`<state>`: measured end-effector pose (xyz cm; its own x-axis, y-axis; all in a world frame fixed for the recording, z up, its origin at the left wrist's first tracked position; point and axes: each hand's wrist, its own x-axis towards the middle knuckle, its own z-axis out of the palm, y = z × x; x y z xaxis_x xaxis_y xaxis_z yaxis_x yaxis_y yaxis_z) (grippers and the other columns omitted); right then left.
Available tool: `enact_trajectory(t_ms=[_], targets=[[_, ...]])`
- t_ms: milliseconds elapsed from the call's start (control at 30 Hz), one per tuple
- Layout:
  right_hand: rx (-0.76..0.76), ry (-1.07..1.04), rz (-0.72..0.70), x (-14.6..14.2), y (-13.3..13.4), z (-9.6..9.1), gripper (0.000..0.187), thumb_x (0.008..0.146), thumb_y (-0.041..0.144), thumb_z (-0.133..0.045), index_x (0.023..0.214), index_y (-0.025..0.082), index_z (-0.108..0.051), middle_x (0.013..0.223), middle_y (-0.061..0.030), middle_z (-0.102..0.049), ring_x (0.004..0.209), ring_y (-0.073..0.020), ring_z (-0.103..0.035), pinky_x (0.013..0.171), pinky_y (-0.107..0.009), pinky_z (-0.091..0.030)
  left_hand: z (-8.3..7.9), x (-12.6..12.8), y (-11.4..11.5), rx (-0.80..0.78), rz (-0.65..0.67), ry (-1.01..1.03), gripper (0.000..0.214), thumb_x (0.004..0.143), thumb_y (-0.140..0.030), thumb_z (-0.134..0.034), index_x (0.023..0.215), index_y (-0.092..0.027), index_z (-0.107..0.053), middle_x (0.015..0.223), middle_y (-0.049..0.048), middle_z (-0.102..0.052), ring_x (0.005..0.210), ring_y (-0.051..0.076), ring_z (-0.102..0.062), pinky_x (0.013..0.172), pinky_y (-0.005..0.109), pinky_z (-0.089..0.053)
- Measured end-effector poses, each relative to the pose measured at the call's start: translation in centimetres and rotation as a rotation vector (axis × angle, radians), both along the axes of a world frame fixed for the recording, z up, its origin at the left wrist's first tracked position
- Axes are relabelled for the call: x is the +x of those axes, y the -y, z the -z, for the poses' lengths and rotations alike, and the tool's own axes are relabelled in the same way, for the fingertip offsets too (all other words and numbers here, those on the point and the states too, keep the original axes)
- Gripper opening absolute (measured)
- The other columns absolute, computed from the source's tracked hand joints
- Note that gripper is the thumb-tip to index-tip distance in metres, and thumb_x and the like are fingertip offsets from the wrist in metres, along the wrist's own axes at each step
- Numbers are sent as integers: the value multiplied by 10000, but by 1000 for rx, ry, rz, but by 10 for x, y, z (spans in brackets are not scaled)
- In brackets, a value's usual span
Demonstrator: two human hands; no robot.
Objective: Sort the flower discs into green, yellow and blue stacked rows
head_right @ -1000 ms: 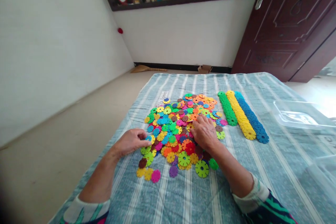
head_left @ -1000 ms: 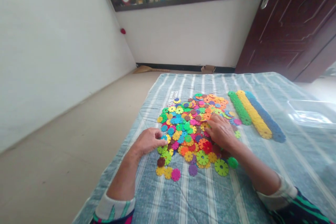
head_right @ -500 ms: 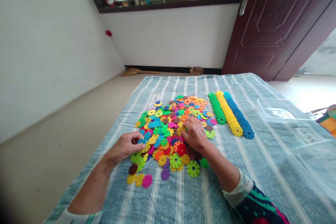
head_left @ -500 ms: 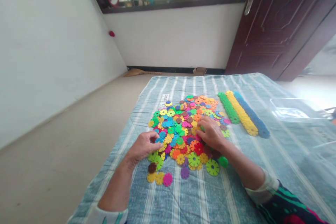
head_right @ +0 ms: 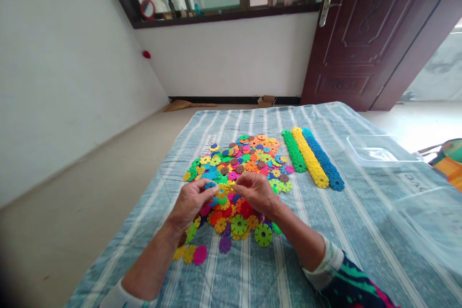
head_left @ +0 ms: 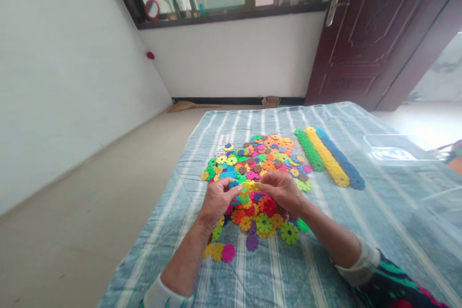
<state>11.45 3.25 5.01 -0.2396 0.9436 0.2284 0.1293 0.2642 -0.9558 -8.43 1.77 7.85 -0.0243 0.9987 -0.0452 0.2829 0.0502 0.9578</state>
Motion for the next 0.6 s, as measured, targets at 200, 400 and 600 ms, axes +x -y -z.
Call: enact_trajectory(t_ms=[200,400,600], targets=[[-55,-86,31,-4,-6,2,164,761,320,-654,681,193,-588,594,46,-551,544,-91,-478,522,-218,-386,-1,25,-9,19,45,40,211,663,-355,-704,711,-152,-670,603,-29,-593,553,111,-544,534,225,-440],[-95,-116,2,-4,-13,7,108,763,267,-651,702,188,-610,615,37,-589,553,-100,-524,528,-219,-406,16,18,-16,-23,62,127,267,656,-342,-732,833,-144,-706,707,4,-685,617,139,-627,614,245,-490],[-22,-60,13,-2,-17,8,98,759,214,-676,680,173,-636,617,50,-559,563,-81,-477,532,-203,-374,20,15,-19,-44,112,160,334,664,-413,-762,885,-164,-740,817,40,-746,682,182,-674,671,285,-543]])
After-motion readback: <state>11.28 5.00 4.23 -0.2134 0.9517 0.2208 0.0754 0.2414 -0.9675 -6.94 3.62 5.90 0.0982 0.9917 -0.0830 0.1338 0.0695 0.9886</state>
